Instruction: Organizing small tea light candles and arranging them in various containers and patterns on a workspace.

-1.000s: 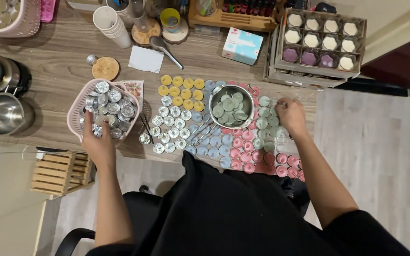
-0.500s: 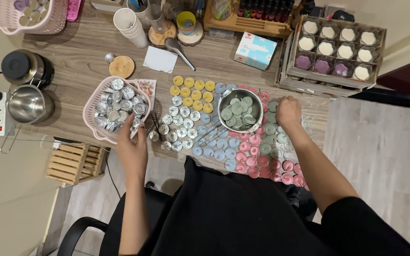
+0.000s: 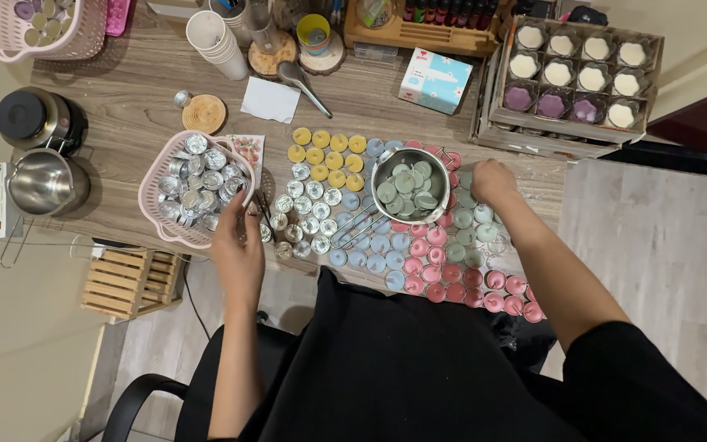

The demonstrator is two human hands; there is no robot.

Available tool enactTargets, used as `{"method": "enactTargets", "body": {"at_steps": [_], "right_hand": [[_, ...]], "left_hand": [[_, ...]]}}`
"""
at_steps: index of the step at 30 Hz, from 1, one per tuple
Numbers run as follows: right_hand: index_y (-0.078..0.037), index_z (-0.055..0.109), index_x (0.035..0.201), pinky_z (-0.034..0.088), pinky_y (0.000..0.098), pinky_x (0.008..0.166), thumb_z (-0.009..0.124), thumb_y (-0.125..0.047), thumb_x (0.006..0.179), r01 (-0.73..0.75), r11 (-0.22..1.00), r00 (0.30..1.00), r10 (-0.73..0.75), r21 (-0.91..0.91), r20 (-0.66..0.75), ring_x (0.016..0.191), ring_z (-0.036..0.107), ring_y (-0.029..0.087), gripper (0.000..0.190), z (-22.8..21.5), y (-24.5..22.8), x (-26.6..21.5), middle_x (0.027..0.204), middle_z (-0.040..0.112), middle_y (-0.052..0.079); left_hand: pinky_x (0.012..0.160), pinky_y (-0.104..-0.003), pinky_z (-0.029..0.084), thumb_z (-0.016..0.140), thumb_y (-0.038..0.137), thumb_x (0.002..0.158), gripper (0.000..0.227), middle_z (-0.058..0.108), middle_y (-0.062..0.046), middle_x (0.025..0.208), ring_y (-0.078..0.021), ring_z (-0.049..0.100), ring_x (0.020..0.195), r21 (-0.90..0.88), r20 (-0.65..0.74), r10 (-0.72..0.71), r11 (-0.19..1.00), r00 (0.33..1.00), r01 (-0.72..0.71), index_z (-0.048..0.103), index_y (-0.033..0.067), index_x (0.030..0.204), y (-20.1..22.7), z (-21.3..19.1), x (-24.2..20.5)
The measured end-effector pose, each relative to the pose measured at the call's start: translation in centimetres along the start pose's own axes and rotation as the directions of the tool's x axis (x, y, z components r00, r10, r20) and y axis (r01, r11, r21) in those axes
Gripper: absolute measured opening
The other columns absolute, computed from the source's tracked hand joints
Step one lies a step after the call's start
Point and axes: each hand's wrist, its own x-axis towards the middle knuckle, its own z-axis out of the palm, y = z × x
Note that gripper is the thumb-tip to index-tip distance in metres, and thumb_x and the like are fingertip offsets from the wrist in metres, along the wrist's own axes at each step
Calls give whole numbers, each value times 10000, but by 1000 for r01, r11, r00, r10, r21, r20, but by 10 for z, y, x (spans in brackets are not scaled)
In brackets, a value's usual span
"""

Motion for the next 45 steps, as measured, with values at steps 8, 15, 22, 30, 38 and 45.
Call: {"method": "enactTargets", "body": {"at_steps": [8,15,22,30,38,45], "right_hand": [[6,599,1295,490,468,996,811,-261,781,50,997,977,-36,61,-211,1206,582,387,617,-17,-20,-31,1293,611,219],[-15,696,1164,519,462,921,834,-331,780,176,931,908,-28,321,-417,1047,643,379,516,-26,-26,-47,1116,678,221],[71,644,1211,541,370,857,609,-183,1010,14,-209,935,-345,978,-87,966,680,236,326,-100,-43,-122,1112,717,191],[55,626,1282,546,327,907,577,-195,1021,-79,-285,916,-398,955,-43,998,671,180,365,-110,-83,-186,1118,710,142],[-2,663,1176,528,284,820,712,-78,937,446,164,893,-151,880,-424,887,644,133,255,-144,-119,-244,1012,692,50],[-40,740,999,551,308,778,775,-61,850,694,521,689,-283,496,-667,900,674,169,154,-176,-141,-270,987,684,58]], "left_hand": [[917,-358,552,580,96,1033,344,696,-174,1279,-254,682,1178,71,2,44,996,999,-45,617,15,1365,6,5,-2],[993,-351,534,680,76,954,425,687,-143,1328,-233,670,1191,-56,135,130,991,982,-124,619,61,1374,21,41,-8],[1101,-394,495,827,236,880,619,629,-120,1415,-280,627,1302,-271,385,405,909,830,-318,579,101,1431,101,86,-17],[1092,-376,535,772,215,935,543,684,-74,1412,-237,684,1270,-337,507,402,907,763,-253,615,189,1455,108,103,-15],[1053,-332,532,705,197,989,545,676,-107,1332,-184,658,1193,-615,738,236,619,632,488,554,23,1483,64,110,-17],[1066,-394,560,666,207,1013,533,658,-142,1333,-223,663,1209,-599,800,234,356,552,717,527,-74,1444,49,102,-24]]}}
